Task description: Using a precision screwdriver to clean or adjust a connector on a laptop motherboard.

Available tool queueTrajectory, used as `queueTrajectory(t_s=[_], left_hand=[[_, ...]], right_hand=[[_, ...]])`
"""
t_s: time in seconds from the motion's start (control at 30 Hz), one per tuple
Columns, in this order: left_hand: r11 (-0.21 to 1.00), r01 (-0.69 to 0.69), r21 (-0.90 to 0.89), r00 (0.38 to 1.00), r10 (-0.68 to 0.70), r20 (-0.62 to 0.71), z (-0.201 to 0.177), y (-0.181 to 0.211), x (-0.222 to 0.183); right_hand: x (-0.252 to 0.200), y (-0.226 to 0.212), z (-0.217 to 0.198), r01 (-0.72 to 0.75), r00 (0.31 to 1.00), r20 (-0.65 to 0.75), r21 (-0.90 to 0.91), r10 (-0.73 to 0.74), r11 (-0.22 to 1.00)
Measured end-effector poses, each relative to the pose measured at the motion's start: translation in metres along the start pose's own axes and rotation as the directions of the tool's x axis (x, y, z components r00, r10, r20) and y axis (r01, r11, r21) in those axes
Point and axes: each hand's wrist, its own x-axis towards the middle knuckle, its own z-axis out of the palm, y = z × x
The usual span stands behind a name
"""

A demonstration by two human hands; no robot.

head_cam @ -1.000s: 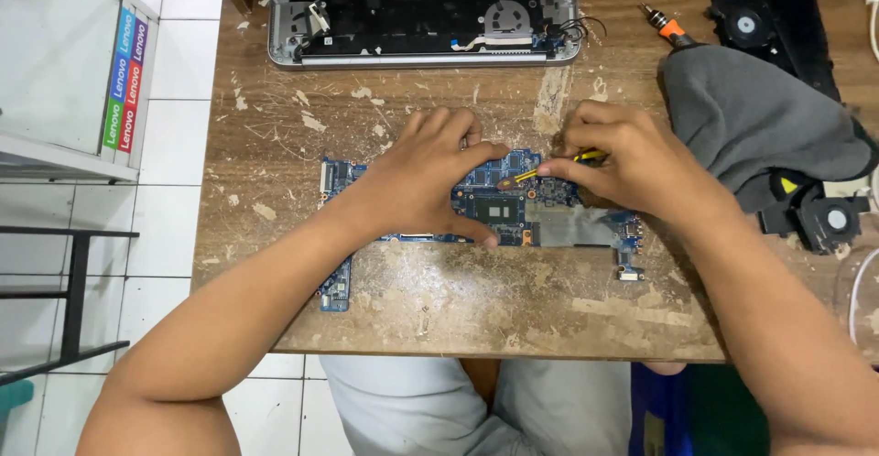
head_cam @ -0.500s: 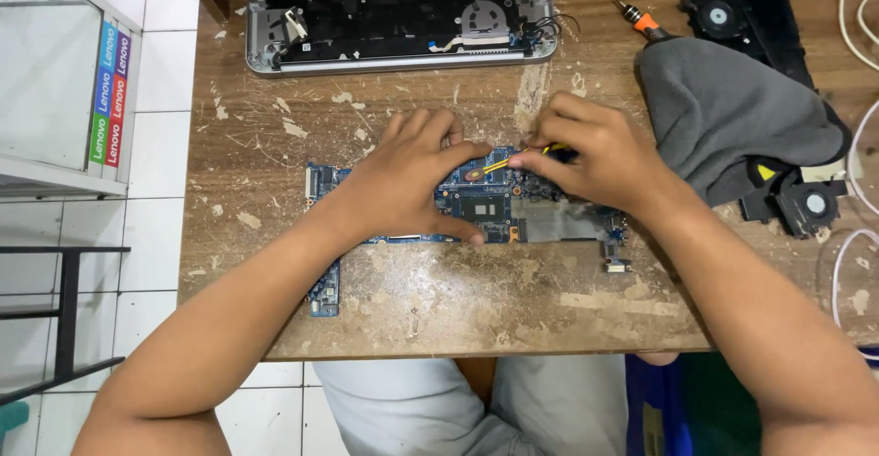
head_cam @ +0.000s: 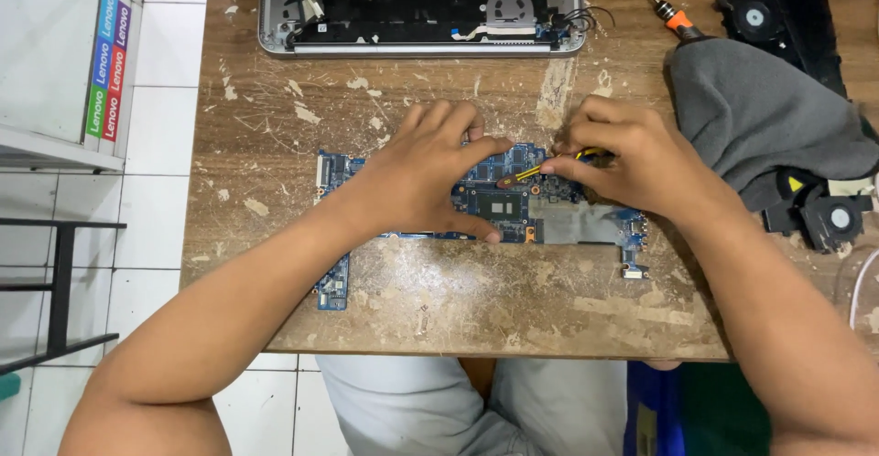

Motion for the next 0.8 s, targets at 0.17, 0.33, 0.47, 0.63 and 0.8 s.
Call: queueTrajectory(t_s=[0.17,0.33,0.47,0.63,0.8], left_hand=[[0.999,0.033,-0.012,0.999,-0.033,0.023,0.001,0.000,0.002],[0.998,0.060,0.001,0.996,-0.060,0.061,0.000,0.003,0.004],[0.997,0.078,0.000,0.994,-0.077,0.080,0.001,0.002,0.005],[0.998,0.059,0.012,0.996,-0.059,0.059,0.003,0.000,0.005],[0.999,0.031,0.017,0.999,-0.031,0.033,0.004,-0.002,0.005]], right_hand=[[0.009,-0.012,0.012,0.025,0.999,-0.033,-0.040,-0.027,0.999],[0.015,-0.022,0.029,-0.036,0.998,-0.058,-0.068,0.032,0.997],[0.014,-0.018,0.036,-0.022,0.995,-0.099,-0.141,0.008,0.990],[0.016,-0.025,0.037,-0.054,0.992,-0.121,-0.137,0.037,0.989],[0.014,-0.023,0.041,-0.079,0.986,-0.159,-0.214,0.045,0.974]])
